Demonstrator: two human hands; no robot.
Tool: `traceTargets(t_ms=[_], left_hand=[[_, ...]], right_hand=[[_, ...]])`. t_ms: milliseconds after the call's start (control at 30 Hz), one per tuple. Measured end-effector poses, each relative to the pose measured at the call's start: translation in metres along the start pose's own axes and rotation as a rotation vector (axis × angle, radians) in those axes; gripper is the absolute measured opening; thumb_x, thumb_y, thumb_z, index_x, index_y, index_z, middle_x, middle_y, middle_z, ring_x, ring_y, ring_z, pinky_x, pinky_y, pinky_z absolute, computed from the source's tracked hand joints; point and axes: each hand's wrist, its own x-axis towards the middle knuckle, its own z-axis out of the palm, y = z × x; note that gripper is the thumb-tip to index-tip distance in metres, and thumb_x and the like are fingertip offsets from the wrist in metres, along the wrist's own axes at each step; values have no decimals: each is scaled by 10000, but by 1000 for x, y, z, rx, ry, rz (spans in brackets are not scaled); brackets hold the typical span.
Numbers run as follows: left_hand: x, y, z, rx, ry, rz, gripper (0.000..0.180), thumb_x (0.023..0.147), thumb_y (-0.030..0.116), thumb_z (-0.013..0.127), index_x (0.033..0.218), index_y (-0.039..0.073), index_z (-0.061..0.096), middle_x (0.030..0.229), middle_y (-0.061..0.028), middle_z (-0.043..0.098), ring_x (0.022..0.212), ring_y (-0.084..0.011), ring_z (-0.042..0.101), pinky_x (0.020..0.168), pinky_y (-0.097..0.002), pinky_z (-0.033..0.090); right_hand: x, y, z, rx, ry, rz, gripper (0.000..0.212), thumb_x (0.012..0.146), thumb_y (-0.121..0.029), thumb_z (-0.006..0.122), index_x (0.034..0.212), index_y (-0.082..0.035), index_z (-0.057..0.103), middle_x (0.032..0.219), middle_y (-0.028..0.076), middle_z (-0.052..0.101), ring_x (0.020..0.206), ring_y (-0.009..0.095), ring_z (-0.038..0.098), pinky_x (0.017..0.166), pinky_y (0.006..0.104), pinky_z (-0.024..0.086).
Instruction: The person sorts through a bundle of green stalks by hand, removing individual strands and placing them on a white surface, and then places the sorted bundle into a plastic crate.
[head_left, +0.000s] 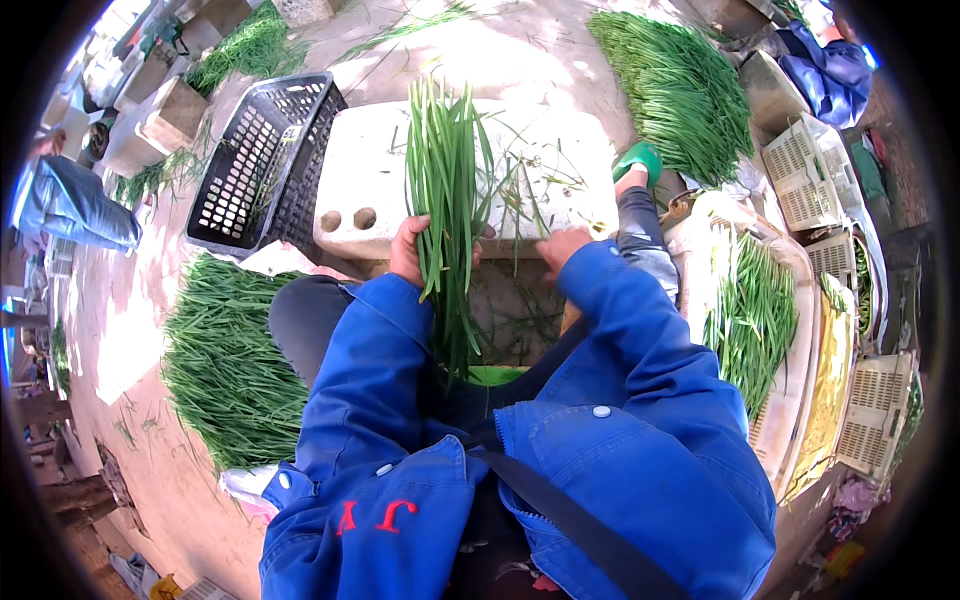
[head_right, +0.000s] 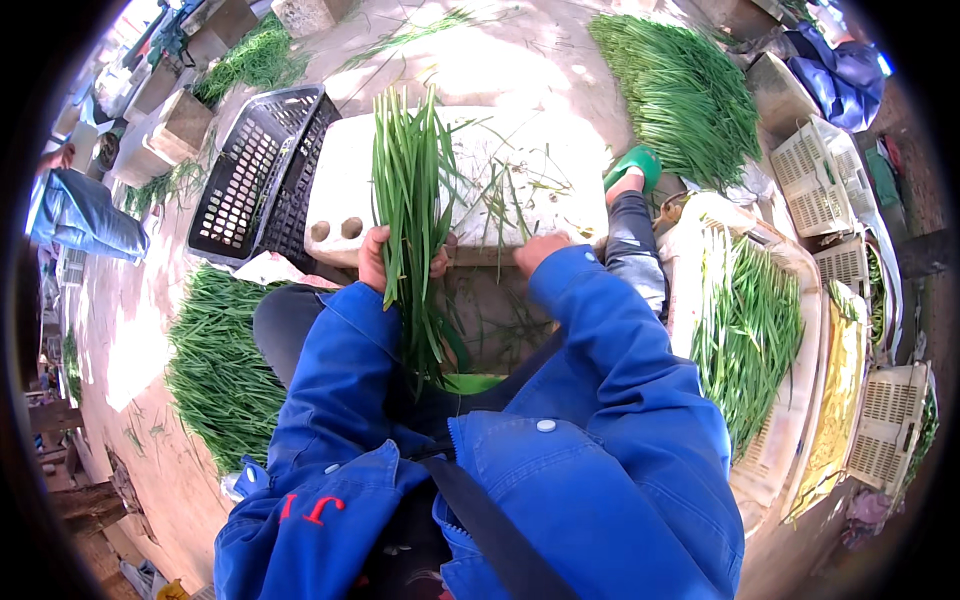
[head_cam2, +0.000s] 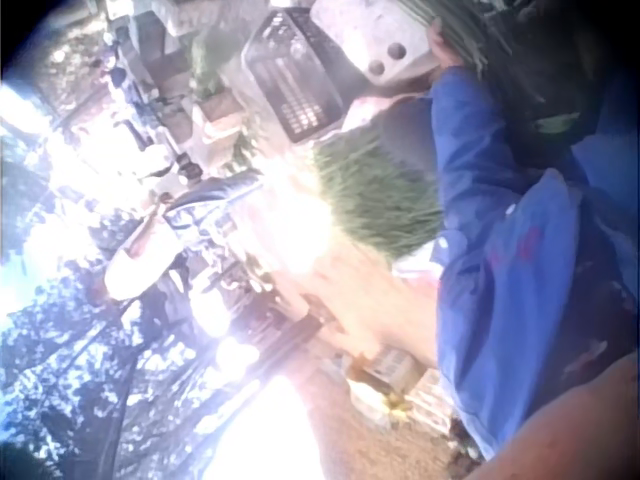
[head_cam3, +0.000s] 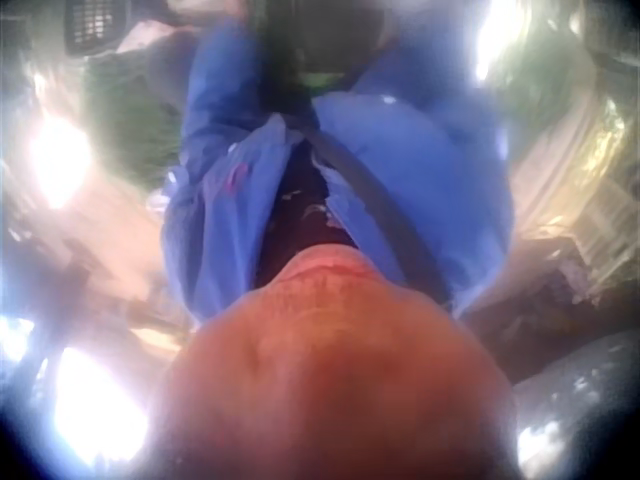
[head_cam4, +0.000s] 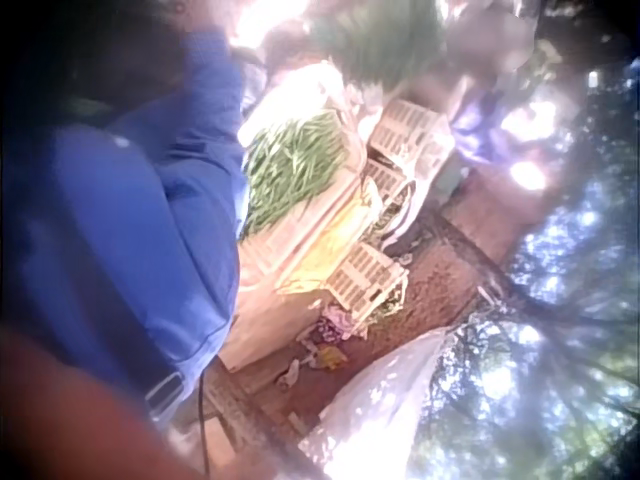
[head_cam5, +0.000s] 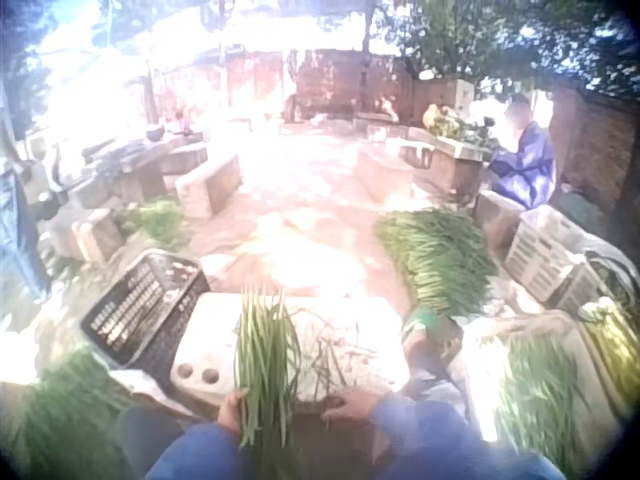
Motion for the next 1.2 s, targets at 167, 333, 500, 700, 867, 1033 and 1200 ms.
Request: traceTargets(t_ms=[167,333,500,700,867,1033,1200], left_hand=[[-17,-13,11,10,54,-86,685,701,462,526,1131,-70,546,974,-284,590,653,-281,578,573,-367,467],[-18,-17,39,68,-67,-112,658,731,423,515,1143,-90,536,928,-310,598,570,-292,586,511,-380,472],[-17,-22,50,240,-105,-104,509,797,302,517,1118,-91,553,880,-323,602,527,-303,584,484,-363,475],[-15,-10,49,197,-105,-148,414,847,242,496,1108,-71,572,928,-249,638,687,-272,640,609,-349,525],[-21,25,81,502,471,519,391,883,272,486,1168,16,568,1093,-99,609,899,-196,585,798,-302,467],[-40,52,79,738,685,1166,274,870,116,522,1100,-23,575,894,-88,634,799,-128,570,731,-240,436],[11,1,84,778,94,239,465,918,346,545,1243,17,499,1088,-110,605,967,-198,567,837,-329,454]], right_hand=[[3,-15,-56,878,230,103,689,797,-437,672,1332,-73,435,1233,110,534,1069,263,558,881,409,456],[26,-40,-115,1265,256,-71,698,821,-416,659,1354,-61,380,1296,148,473,1097,262,542,891,387,456],[53,-55,-111,1564,-71,-382,576,896,-259,578,1377,-44,344,1163,181,568,1138,338,536,950,461,464],[59,-77,-119,1503,-10,-315,449,879,-127,597,1291,-25,451,991,142,613,1014,300,612,867,429,529],[61,-48,-148,1608,501,-207,239,894,-113,580,1110,-23,533,927,125,618,955,275,624,808,428,538],[84,9,-153,2057,957,-438,83,920,-126,544,962,-55,531,881,102,605,887,255,603,785,423,511],[100,-43,-116,2193,1130,-270,65,920,-154,553,946,-98,531,1005,95,584,969,252,571,879,415,484]])
